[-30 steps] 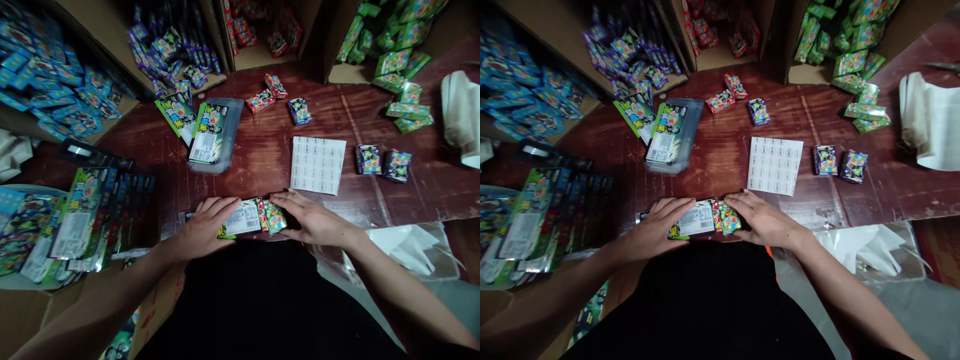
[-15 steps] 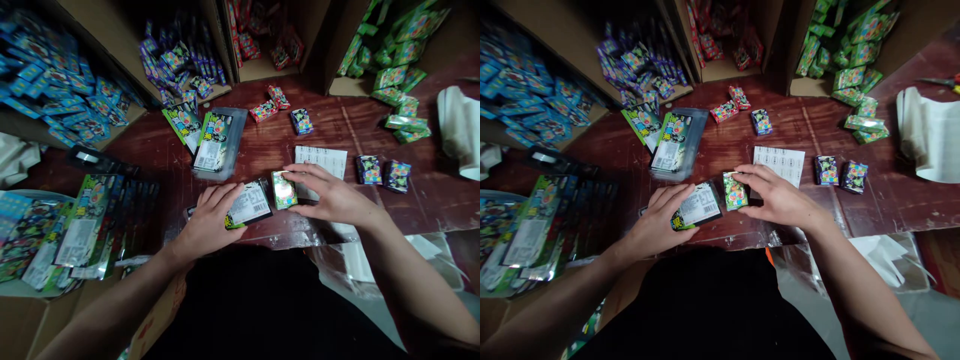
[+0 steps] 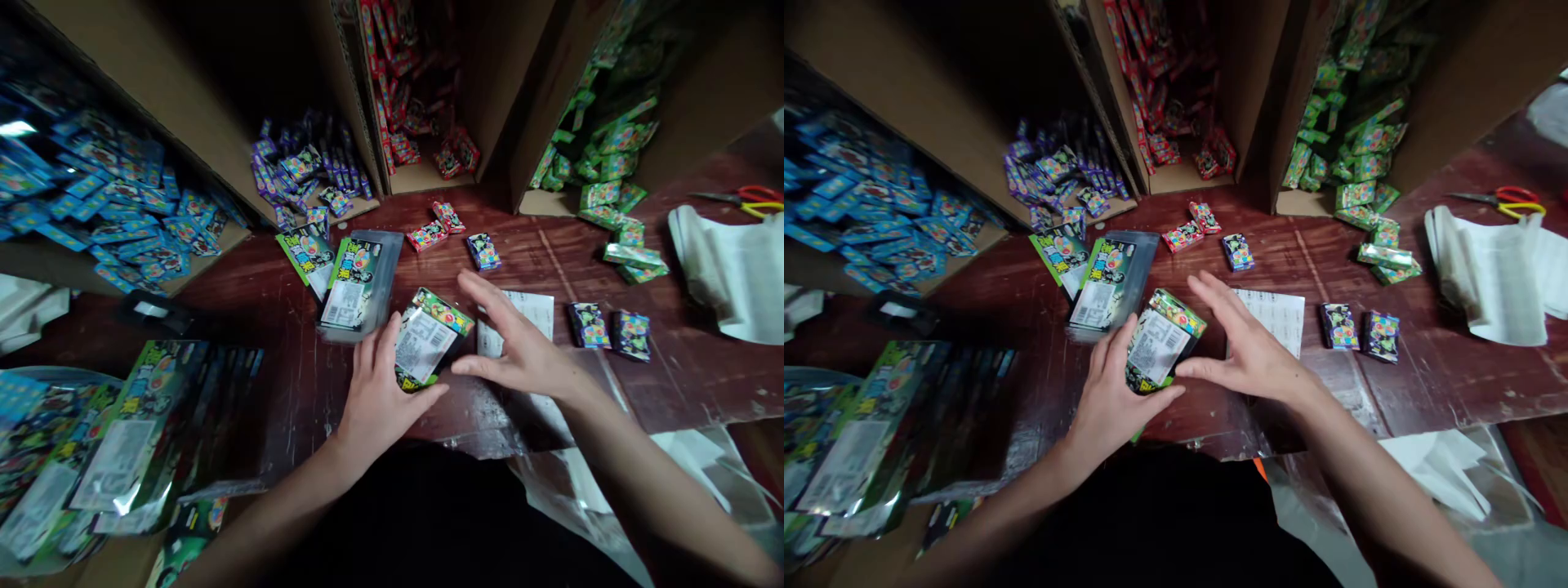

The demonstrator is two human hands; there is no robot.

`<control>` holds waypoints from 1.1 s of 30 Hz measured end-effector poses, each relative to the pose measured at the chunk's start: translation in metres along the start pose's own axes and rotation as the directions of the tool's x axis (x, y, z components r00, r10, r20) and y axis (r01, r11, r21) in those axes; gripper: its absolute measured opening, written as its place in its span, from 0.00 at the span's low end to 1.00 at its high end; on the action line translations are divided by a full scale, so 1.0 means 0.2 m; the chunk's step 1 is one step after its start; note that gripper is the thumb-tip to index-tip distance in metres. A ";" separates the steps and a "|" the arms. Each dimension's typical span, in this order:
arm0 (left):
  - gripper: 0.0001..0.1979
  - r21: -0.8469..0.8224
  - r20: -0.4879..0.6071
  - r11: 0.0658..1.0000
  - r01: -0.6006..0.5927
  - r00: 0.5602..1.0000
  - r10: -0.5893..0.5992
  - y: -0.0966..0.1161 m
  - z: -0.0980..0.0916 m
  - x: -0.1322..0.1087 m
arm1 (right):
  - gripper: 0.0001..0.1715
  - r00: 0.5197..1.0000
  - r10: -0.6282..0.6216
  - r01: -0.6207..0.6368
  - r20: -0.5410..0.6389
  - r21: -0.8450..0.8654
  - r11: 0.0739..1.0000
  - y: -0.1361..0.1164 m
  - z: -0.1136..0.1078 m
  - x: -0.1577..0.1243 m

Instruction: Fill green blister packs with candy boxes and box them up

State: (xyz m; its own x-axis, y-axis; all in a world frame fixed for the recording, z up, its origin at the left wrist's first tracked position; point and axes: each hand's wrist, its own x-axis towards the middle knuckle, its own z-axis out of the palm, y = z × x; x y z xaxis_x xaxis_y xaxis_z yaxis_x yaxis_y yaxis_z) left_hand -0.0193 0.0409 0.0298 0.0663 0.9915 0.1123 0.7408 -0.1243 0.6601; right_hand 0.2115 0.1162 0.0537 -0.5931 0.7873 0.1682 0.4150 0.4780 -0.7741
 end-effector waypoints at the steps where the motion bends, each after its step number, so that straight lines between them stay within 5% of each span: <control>1: 0.57 -0.054 -0.025 0.998 0.040 0.999 -0.041 0.00 0.02 0.02 | 0.51 0.995 0.062 -0.055 -0.081 0.078 0.995 0.01 0.04 0.00; 5: 0.43 -0.341 0.079 0.932 0.127 0.991 -0.106 -0.06 0.05 0.06 | 0.25 0.958 0.253 -0.196 -0.137 0.335 0.922 0.08 0.20 -0.01; 8: 0.27 -0.516 0.242 0.833 0.201 0.967 -0.083 -0.13 0.03 0.08 | 0.19 0.951 0.305 -0.267 -0.055 0.354 0.896 0.11 0.25 -0.05; 14: 0.14 -0.586 0.323 0.757 0.290 0.940 -0.111 -0.22 -0.05 0.16 | 0.31 0.900 0.397 -0.262 -0.178 0.507 0.821 0.10 0.38 -0.07; 19: 0.07 -0.623 0.196 0.750 0.222 0.973 -0.125 -0.23 -0.07 0.20 | 0.22 0.871 0.443 -0.285 -0.214 0.514 0.809 0.07 0.44 -0.04; 23: 0.09 -0.658 0.226 0.686 0.309 0.951 -0.211 -0.24 -0.08 0.20 | 0.19 0.900 0.350 -0.206 -0.260 0.454 0.867 0.07 0.42 -0.02; 33: 0.05 -0.772 0.259 0.529 0.353 0.934 -0.246 -0.26 -0.07 0.19 | 0.23 0.864 0.327 -0.150 -0.383 0.424 0.893 0.06 0.45 -0.03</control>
State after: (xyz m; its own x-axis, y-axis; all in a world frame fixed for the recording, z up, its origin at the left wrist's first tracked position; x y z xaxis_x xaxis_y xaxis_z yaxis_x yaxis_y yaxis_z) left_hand -0.0644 0.0839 0.0102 0.0530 0.9669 -0.2494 -0.1003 0.2537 0.9621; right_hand 0.1569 0.0826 -0.0116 -0.1130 0.9856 0.1257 0.1672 0.1436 -0.9754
